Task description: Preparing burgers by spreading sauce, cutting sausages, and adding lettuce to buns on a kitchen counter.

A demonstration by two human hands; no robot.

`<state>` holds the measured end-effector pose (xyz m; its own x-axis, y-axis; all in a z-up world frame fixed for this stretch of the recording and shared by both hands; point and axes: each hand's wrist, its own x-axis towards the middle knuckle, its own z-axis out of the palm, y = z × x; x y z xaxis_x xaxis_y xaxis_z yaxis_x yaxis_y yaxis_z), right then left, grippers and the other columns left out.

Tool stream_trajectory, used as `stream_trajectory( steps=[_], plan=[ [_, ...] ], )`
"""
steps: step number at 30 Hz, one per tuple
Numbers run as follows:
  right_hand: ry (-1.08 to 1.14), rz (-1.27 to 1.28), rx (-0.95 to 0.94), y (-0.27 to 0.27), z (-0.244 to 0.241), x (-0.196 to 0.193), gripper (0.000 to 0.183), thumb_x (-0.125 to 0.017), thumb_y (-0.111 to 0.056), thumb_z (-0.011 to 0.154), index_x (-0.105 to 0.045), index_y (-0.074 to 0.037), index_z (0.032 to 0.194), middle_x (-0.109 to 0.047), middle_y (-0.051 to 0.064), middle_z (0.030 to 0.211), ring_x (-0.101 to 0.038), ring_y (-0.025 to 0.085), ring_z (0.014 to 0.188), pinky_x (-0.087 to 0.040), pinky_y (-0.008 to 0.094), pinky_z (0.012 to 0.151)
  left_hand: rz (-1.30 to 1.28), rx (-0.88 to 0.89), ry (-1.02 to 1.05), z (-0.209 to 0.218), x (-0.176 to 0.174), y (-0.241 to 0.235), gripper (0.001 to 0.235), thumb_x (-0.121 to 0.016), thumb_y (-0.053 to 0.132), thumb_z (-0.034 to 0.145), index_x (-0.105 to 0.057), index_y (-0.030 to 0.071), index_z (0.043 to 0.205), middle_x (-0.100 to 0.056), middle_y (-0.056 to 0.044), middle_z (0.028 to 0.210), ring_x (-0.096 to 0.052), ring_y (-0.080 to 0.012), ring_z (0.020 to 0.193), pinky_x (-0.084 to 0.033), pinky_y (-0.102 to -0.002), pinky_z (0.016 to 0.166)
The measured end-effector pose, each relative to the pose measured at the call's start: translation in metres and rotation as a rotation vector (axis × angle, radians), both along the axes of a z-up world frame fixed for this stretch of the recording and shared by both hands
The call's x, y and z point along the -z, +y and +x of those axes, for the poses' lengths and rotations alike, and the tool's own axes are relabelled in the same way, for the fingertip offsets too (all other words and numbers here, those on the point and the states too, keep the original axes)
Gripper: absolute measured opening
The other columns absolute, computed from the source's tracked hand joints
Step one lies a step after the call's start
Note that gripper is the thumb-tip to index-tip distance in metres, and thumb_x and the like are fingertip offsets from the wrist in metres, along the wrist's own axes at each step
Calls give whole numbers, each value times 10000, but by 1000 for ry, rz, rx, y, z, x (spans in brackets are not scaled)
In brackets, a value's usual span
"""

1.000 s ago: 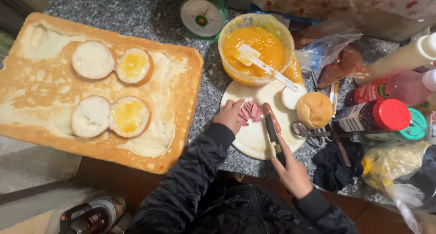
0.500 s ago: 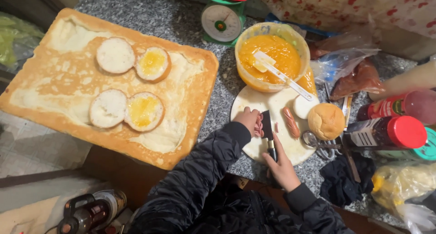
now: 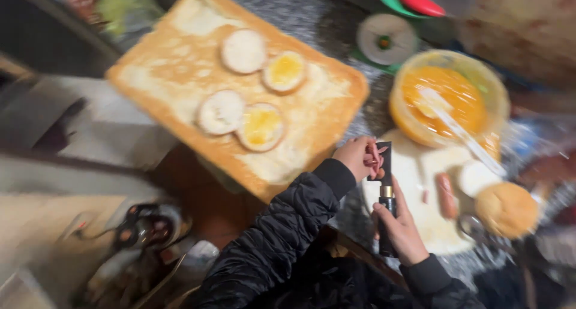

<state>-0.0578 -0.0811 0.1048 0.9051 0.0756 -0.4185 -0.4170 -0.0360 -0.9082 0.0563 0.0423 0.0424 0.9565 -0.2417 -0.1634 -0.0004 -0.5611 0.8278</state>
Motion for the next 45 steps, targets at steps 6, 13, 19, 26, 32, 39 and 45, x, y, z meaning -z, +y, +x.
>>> stream_trajectory(
  steps=[6,13,19,26,32,39,45],
  plan=[
    [-93,68,-340,84,36,-19,688,-473,-98,809,-154,-233,1403,-400,109,552,-438,201,341,-405,273,350,-569,-293,-53,-2,-21,112,316,-575,-207,606,-448,44,751,-557,-138,723,-641,-249,950,-514,-265,409],
    [-161,-406,-556,170,70,-35,694,-593,-282,760,-285,-315,1381,-594,247,867,-622,335,777,-476,397,683,313,-385,74,-6,-50,207,685,-812,169,516,-466,166,1108,-442,-81,1034,-561,-282,999,-468,-352,875],
    [-293,-819,-677,175,67,-53,649,-486,-229,820,-193,-352,1386,-597,196,1037,-587,369,949,-463,449,784,305,-356,107,-3,-44,228,559,-598,15,702,-446,150,1223,-400,-65,1047,-633,-175,867,-515,-347,803],
    [-276,-776,-617,148,61,-40,660,-502,-232,816,-193,-371,1382,-600,192,1036,-579,396,939,-470,464,755,403,-493,-185,-22,-47,231,367,-574,117,729,-536,140,1094,-467,-78,956,-591,-327,866,-499,-424,751],
    [-114,-736,-403,74,17,-36,680,-528,-242,783,-214,-363,1374,-572,235,1086,-546,458,952,-460,520,787,335,-330,-495,-26,-29,133,201,-596,190,730,-608,150,927,-549,-36,836,-594,-245,825,-462,-374,739],
    [88,-537,6,-30,-65,3,644,-447,-250,845,-113,-295,1394,-632,7,1024,-282,194,353,-223,342,431,270,218,-161,-23,6,-29,139,-545,263,765,-637,211,854,-606,-28,868,-594,-276,742,-448,-440,620],
    [161,-454,287,-60,-74,9,659,-490,-227,799,-187,-267,1382,-236,-39,1452,-250,157,1327,-311,311,961,343,365,-37,-19,15,-125,228,-503,327,816,-592,120,787,-600,-107,850,-580,-320,789,-448,-436,661]
  ],
)
